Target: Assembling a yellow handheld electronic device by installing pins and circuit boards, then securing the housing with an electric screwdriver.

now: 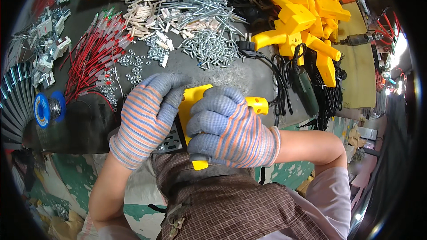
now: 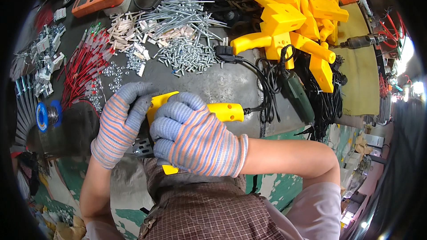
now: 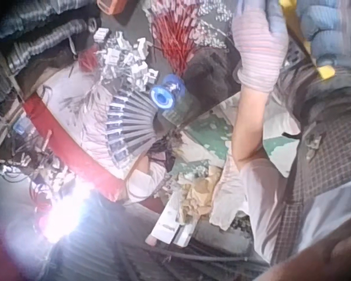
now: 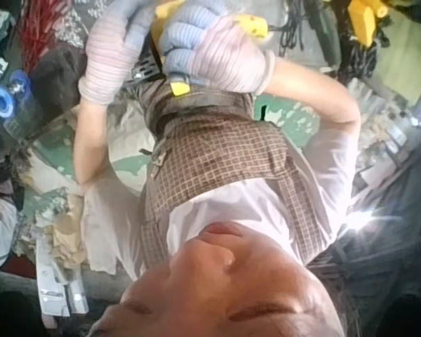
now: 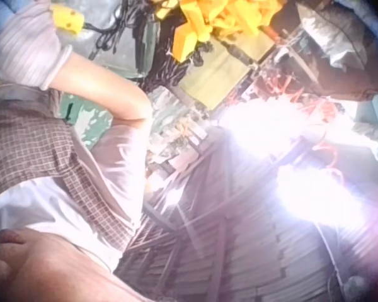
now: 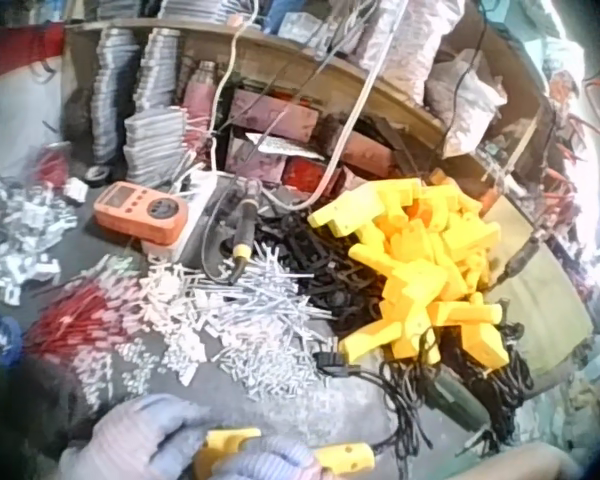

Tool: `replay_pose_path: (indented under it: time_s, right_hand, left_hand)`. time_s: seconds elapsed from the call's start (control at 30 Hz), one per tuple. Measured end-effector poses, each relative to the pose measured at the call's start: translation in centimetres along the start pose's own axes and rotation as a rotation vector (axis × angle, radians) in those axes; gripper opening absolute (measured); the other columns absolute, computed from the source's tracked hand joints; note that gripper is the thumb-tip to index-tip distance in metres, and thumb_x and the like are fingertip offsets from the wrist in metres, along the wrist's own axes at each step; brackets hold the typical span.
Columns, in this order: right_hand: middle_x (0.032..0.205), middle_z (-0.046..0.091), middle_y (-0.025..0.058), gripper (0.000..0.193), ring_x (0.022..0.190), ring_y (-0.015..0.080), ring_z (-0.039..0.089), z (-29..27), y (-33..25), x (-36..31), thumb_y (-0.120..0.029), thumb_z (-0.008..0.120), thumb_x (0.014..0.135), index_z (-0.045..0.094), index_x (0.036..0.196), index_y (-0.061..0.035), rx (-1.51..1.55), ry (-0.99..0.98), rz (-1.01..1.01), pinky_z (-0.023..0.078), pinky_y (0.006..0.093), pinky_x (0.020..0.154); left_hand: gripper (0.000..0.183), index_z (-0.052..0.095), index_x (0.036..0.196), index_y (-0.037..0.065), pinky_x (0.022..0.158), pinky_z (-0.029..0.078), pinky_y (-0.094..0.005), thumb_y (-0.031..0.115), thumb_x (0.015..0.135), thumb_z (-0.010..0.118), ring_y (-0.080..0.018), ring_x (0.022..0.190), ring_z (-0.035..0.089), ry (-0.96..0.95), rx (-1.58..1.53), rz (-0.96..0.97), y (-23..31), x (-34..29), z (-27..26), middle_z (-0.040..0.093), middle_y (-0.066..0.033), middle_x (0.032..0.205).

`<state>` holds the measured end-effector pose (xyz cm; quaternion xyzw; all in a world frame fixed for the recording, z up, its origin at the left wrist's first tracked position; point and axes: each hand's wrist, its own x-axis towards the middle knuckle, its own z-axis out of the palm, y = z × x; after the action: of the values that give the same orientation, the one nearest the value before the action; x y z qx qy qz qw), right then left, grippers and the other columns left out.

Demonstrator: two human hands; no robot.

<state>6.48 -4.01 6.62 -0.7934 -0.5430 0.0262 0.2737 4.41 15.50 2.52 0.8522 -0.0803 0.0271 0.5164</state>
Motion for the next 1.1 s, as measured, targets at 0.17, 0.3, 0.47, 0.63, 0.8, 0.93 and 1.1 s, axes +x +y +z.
replay_pose_path:
  time_s: [0.17,0.3,0.47,0.63,0.8,0.93,1.1]
  right_hand:
    - [0.104,0.062,0.0061,0.029,0.099,0.0285,0.059,-3.0,1.5,1.5,-0.032,0.071,0.075,0.068,0.097,-0.0123,0.263,0.041,0.071,0.046,0.0431,0.091]
    - [0.119,0.059,0.0164,0.057,0.112,0.0304,0.057,-5.2,2.7,2.0,-0.045,0.064,0.087,0.057,0.121,0.0004,1.003,0.354,0.401,0.042,0.0448,0.101]
    - [0.114,0.06,0.0129,0.074,0.108,0.0232,0.057,-4.7,4.0,3.6,-0.063,0.036,0.097,0.055,0.12,0.0041,1.744,0.754,0.335,0.041,0.0388,0.103]
    - [0.102,0.064,0.0123,0.072,0.102,0.0233,0.06,-4.3,2.4,5.6,-0.064,0.041,0.095,0.06,0.111,0.0032,1.713,0.878,0.41,0.044,0.0379,0.099]
    - [0.099,0.064,0.0128,0.058,0.095,0.0208,0.062,-4.8,3.1,5.9,-0.053,0.051,0.095,0.062,0.107,0.0031,1.607,0.841,0.376,0.047,0.0334,0.093]
    - [0.088,0.064,0.0062,0.02,0.087,0.0203,0.064,-6.0,5.2,4.0,-0.015,0.068,0.083,0.067,0.099,-0.0039,0.677,0.461,0.502,0.052,0.0324,0.078]
    - [0.084,0.06,0.0072,0.02,0.088,0.0279,0.06,-4.3,7.8,2.1,-0.023,0.069,0.075,0.07,0.092,-0.0119,-0.261,-0.218,0.144,0.048,0.0404,0.076]
  left_hand:
    - [0.016,0.066,0.102,0.004,0.078,0.051,-0.0402,0.006,0.087,0.061,-0.0357,0.089,0.064,0.074,-0.033,0.087,-0.4,0.1,0.1,0.066,-0.0168,0.096]
    - [0.021,0.065,0.105,0.003,0.08,0.051,-0.0383,0.006,0.084,0.065,-0.0353,0.091,0.064,0.082,0.05,0.113,1.3,0.5,-0.7,0.066,-0.0163,0.1]
    - [0.024,0.063,0.109,0.001,0.084,0.052,-0.0342,0.01,0.087,0.068,-0.0254,0.092,0.067,0.047,-0.406,-0.055,4.8,1.4,1.3,0.068,-0.0153,0.101]
    - [0.023,0.065,0.106,0.002,0.08,0.052,-0.0344,0.009,0.085,0.069,-0.0261,0.087,0.068,0.118,-0.409,-0.014,5.1,2.3,2.2,0.068,-0.0136,0.095]
    - [0.013,0.064,0.099,0.003,0.076,0.051,-0.0345,0.006,0.086,0.066,-0.0269,0.081,0.066,0.229,-0.228,0.131,4.3,2.8,1.8,0.067,-0.0116,0.091]
    - [0.015,0.064,0.101,0.004,0.079,0.049,-0.0282,0.002,0.086,0.067,-0.0138,0.087,0.061,0.398,-0.364,-0.099,2.5,1.7,-2.1,0.065,-0.0047,0.098]
    - [0.017,0.065,0.101,0.004,0.081,0.048,-0.0263,-0.002,0.085,0.067,-0.0112,0.089,0.059,0.343,-0.281,-0.195,1.0,-1.5,-3.8,0.065,-0.0022,0.098]
